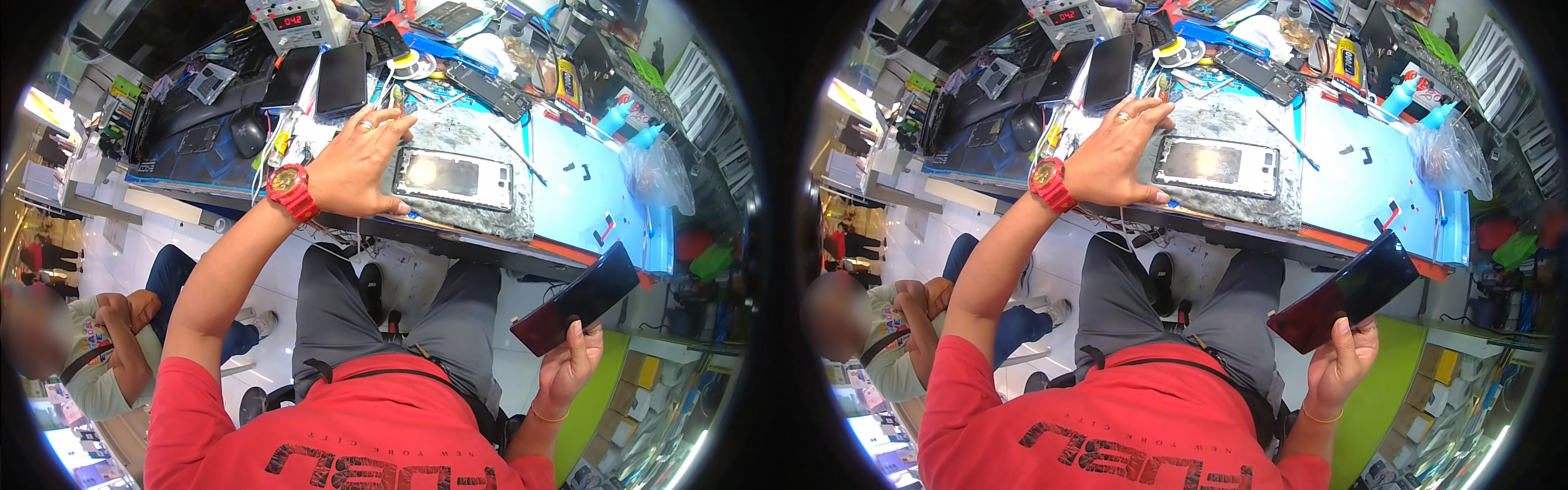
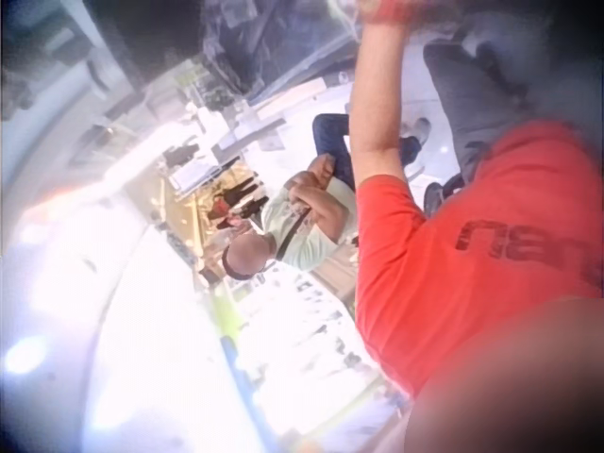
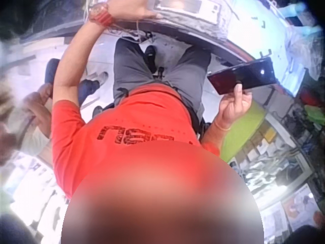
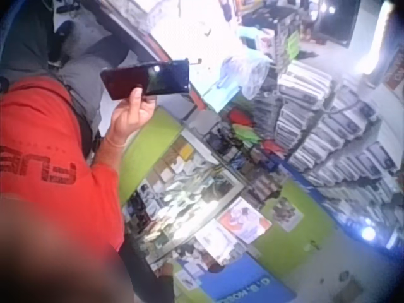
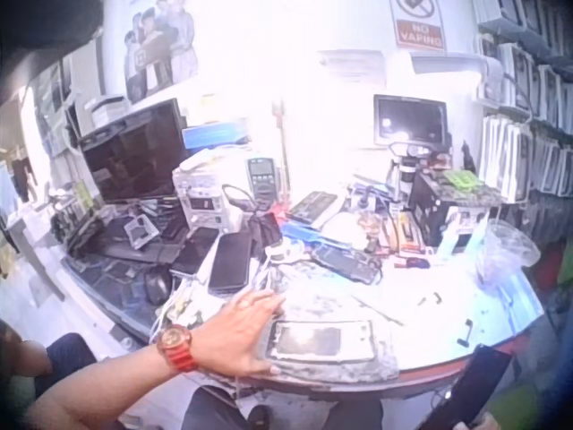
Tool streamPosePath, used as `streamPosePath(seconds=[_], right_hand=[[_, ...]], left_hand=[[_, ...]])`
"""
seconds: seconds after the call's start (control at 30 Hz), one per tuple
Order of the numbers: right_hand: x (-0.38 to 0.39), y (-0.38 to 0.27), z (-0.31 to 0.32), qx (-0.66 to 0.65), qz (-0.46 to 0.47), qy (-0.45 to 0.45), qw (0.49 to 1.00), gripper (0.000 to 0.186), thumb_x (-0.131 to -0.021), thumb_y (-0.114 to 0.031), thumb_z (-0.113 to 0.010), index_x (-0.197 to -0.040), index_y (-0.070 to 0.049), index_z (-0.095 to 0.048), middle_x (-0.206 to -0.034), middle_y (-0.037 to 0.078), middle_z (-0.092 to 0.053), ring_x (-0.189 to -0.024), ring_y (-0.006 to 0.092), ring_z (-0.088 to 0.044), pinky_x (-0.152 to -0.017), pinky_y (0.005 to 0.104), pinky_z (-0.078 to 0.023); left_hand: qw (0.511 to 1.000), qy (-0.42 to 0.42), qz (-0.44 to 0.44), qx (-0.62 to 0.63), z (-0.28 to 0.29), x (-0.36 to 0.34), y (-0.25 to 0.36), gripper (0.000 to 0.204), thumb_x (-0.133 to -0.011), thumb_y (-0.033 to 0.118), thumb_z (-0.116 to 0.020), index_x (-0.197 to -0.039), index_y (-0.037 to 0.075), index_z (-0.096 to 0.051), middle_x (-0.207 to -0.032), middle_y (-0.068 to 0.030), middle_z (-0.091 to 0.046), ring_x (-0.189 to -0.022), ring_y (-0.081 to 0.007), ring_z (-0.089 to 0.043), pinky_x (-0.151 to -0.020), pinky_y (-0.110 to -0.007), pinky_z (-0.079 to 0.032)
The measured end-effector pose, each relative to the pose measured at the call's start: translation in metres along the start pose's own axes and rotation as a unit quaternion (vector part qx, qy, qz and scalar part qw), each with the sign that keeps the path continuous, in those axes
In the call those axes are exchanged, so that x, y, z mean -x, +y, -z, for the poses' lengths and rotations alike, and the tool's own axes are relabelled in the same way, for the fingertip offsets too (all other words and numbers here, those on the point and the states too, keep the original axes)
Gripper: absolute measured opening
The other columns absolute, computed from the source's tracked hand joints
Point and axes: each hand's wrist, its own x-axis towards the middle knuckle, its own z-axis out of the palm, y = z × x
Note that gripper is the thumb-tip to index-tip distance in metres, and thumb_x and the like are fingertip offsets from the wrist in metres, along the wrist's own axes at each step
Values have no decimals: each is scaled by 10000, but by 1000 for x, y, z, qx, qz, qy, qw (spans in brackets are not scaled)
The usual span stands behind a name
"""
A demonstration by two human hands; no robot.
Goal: The person removes the back cover of a pink smartphone and then picks up a black smartphone. They compare the two devices side-by-side, holding them together to inspect their edges and profiles. The person then places the black smartphone on the workbench next to a disassembled phone chassis.
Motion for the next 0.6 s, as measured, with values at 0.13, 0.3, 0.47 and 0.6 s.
streamPosePath(seconds=[0.13,0.3,0.47,0.6], right_hand=[[-5,3,7,5,1,-7,1000,203,-959,-19,-594,-1160,1,-606,-1114,89,-675,-1040,158,-624,-994,329,-462],[-9,3,2,15,0,3,1000,190,-963,-39,-595,-1150,-9,-597,-1120,94,-674,-1059,174,-626,-1014,349,-458],[-12,5,1,5,-15,1,1000,198,-967,-38,-586,-1163,-10,-578,-1135,103,-667,-1071,185,-625,-1022,354,-454],[-15,5,1,-7,-20,7,1000,214,-945,-18,-608,-1157,2,-584,-1183,129,-661,-1088,187,-626,-1024,354,-455]], left_hand=[[1000,-22,-12,-8,1,-7,-2,1079,-697,514,-819,-1471,-35,-305,-1294,-164,-586,-1411,-367,-362,-1210,-555,-185],[999,-30,-22,11,1,-9,-3,1041,-708,504,-813,-1457,-38,-334,-1270,-169,-597,-1385,-376,-386,-1207,-561,-183],[998,-25,8,49,0,-8,1,1013,-690,436,-849,-1449,-20,-358,-1215,-169,-607,-1345,-366,-427,-1204,-570,-182],[998,-22,5,63,-1,-10,-1,1007,-662,375,-884,-1443,1,-370,-1193,-145,-617,-1293,-346,-483,-1211,-581,-161]])
